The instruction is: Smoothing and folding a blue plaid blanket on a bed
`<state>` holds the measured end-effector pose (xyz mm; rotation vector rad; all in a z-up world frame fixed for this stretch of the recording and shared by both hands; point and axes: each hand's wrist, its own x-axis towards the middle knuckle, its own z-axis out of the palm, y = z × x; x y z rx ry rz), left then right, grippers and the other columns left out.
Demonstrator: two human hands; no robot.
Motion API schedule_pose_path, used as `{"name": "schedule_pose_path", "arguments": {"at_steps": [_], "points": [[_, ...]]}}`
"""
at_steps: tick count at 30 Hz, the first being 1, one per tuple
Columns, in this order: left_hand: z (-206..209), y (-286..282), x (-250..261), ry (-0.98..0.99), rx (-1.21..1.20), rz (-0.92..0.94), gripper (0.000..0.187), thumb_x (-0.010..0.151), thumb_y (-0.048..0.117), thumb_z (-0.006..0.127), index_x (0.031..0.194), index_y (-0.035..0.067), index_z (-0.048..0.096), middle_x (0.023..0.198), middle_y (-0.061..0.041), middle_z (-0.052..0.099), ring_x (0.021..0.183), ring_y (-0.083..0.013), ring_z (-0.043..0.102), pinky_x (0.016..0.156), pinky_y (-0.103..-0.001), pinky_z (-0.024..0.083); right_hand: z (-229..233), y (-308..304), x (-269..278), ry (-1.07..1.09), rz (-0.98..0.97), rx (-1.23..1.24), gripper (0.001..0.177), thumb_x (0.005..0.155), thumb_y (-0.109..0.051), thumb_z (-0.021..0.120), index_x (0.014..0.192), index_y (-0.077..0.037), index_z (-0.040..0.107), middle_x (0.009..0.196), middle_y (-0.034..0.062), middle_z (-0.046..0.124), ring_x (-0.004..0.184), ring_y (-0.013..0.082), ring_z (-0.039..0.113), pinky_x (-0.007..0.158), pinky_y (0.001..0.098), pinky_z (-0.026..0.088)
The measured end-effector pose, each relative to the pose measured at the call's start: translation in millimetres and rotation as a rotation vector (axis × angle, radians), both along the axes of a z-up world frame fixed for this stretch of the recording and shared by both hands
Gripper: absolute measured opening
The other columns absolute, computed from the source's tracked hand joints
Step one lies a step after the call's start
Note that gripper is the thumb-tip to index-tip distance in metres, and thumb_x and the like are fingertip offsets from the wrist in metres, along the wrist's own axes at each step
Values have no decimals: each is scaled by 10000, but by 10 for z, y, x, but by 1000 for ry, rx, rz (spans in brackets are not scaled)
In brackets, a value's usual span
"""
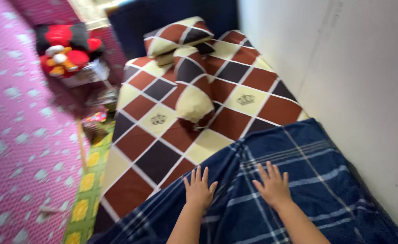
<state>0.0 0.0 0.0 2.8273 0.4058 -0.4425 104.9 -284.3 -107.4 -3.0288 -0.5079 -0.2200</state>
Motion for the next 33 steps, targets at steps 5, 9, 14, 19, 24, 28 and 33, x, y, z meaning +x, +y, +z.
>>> {"name": "schedule_pose_path", "arguments": {"at_steps": [5, 9, 14, 19, 24, 28, 33], "points": [[597, 266, -473, -17, -55, 24, 748, 1036, 597, 307, 1659, 246, 87, 1743, -41, -24, 1600, -299, -32, 1256, -591, -17, 587, 358, -392, 304, -12, 5, 776, 979, -674, 383, 1637, -329, 159, 1735, 47, 88, 1598, 283, 104, 1233, 622, 145], [1022, 485, -832, 72, -108, -5, 731, 1066, 573, 224, 1672, 246, -23, 1743, -29, -136, 1602, -279, -132, 1273, -581, -36, 748, 718, -567, 154, 33, -40, 786, 967, -682, 378, 1638, -329, 168, 1729, 64, 134, 1590, 305, 139, 1219, 608, 167], [893, 986, -1181, -172, -67, -86, 758, 1046, 623, 282, 1670, 222, 129, 1741, -120, 76, 1602, -335, 67, 1259, -629, 61, 1048, 1199, -1001, -225, 57, -18, 743, 980, -694, 388, 1627, -335, 320, 1653, 126, 385, 1513, 340, 394, 1180, 653, 321], [1072, 1600, -1728, -215, -81, -156, 778, 1030, 647, 268, 1669, 233, 112, 1743, -104, 54, 1601, -329, 62, 1256, -633, 82, 1134, 1616, -1624, -373, -20, -35, 747, 964, -704, 387, 1616, -341, 355, 1631, 121, 436, 1495, 338, 442, 1155, 654, 369], [1220, 2172, -2353, -243, -92, -195, 767, 1032, 626, 306, 1659, 210, 157, 1734, -126, 96, 1595, -346, 97, 1251, -639, 99, 1060, 2135, -2233, -367, -65, -6, 768, 957, -708, 412, 1621, -327, 368, 1628, 143, 447, 1493, 353, 453, 1131, 702, 363], [1277, 2425, -2633, -242, -146, -195, 757, 1040, 599, 320, 1666, 213, 140, 1736, -136, 94, 1595, -361, 94, 1248, -648, 84, 1099, 2429, -2526, -228, -93, -29, 774, 965, -743, 364, 1631, -352, 314, 1651, 120, 407, 1504, 335, 433, 1140, 682, 362], [1117, 2608, -2848, -229, -119, -171, 760, 1034, 631, 286, 1667, 238, 133, 1741, -106, 85, 1595, -341, 105, 1247, -658, 95, 1052, 2584, -2727, -253, -76, 14, 773, 953, -709, 424, 1626, -338, 350, 1657, 128, 413, 1495, 353, 446, 1145, 696, 352]]}}
